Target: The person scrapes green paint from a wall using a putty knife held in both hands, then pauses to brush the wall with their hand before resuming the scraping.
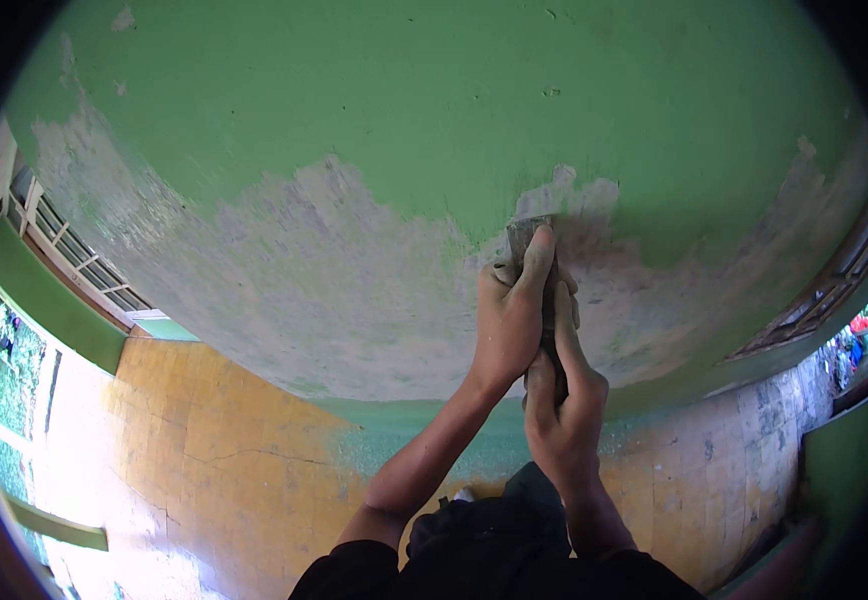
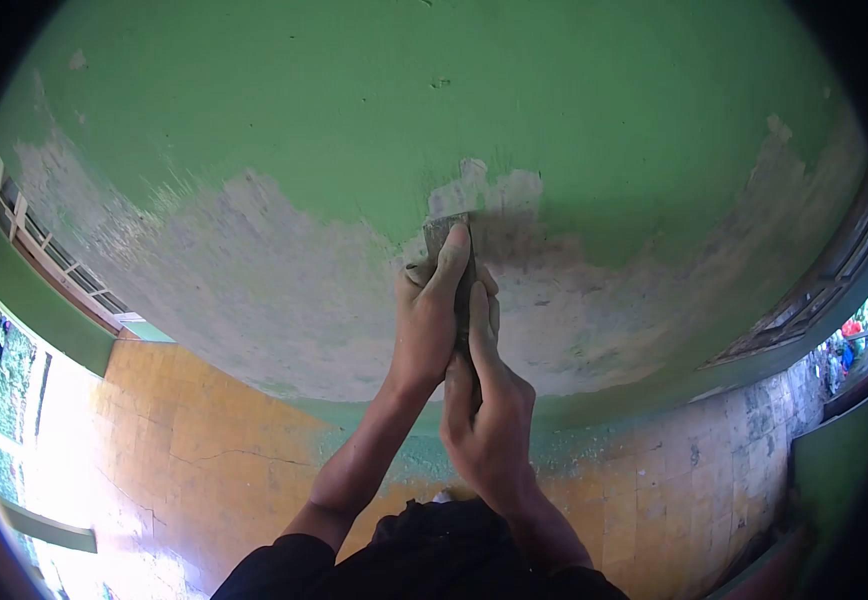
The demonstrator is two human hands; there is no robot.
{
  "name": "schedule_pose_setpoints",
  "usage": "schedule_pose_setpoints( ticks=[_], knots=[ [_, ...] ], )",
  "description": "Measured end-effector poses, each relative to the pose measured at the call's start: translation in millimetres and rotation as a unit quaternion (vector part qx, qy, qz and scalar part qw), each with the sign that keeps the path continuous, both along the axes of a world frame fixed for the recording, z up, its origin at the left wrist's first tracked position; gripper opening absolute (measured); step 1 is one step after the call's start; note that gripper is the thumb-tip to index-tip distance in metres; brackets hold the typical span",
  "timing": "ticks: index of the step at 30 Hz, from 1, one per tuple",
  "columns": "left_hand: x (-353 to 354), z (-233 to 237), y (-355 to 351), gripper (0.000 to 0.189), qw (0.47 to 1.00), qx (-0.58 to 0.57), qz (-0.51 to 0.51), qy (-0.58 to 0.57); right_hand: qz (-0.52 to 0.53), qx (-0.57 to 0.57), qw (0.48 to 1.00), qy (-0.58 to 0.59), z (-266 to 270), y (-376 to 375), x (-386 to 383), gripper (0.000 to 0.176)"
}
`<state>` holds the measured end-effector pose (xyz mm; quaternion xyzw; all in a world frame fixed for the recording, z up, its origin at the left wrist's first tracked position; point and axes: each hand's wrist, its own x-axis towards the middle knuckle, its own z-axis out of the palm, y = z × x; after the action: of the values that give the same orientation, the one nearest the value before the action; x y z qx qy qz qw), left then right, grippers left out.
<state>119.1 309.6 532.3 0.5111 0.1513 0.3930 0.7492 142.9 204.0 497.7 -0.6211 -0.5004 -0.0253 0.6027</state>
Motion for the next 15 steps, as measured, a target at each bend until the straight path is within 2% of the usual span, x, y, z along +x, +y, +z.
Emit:
schedule_pose_setpoints(
  ticks=[2,4,8,11,15],
  knots=[
    [1.9,2.5,1.8,0.051,1.0,0.006,0.008,-0.006,0.024,-0.033,0.998,0.05,7.4,-5.8,-1.8,0.056],
    [-0.8,-5.6,-4.2,0.05,1.0,-0.002,0.01,0.002,0.009,-0.045,0.998,0.033,3.3,-7.6,-2.7,0.056],
    [1.6,-4.2,3.3,0.05,0.999,0.027,0.02,0.004,0.013,-0.004,1.0,0.019,-2.9,1.3,0.0,0.056],
    [4.5,3.6,3.3,0.05,0.999,0.018,0.034,-0.003,0.012,-0.017,1.0,0.012,-2.1,1.2,4.0,0.056],
    [4.6,-7.2,0.1,0.05,0.998,0.017,0.053,0.003,0.048,-0.017,0.997,0.06,-9.3,-0.8,10.2,0.059]
  ],
)
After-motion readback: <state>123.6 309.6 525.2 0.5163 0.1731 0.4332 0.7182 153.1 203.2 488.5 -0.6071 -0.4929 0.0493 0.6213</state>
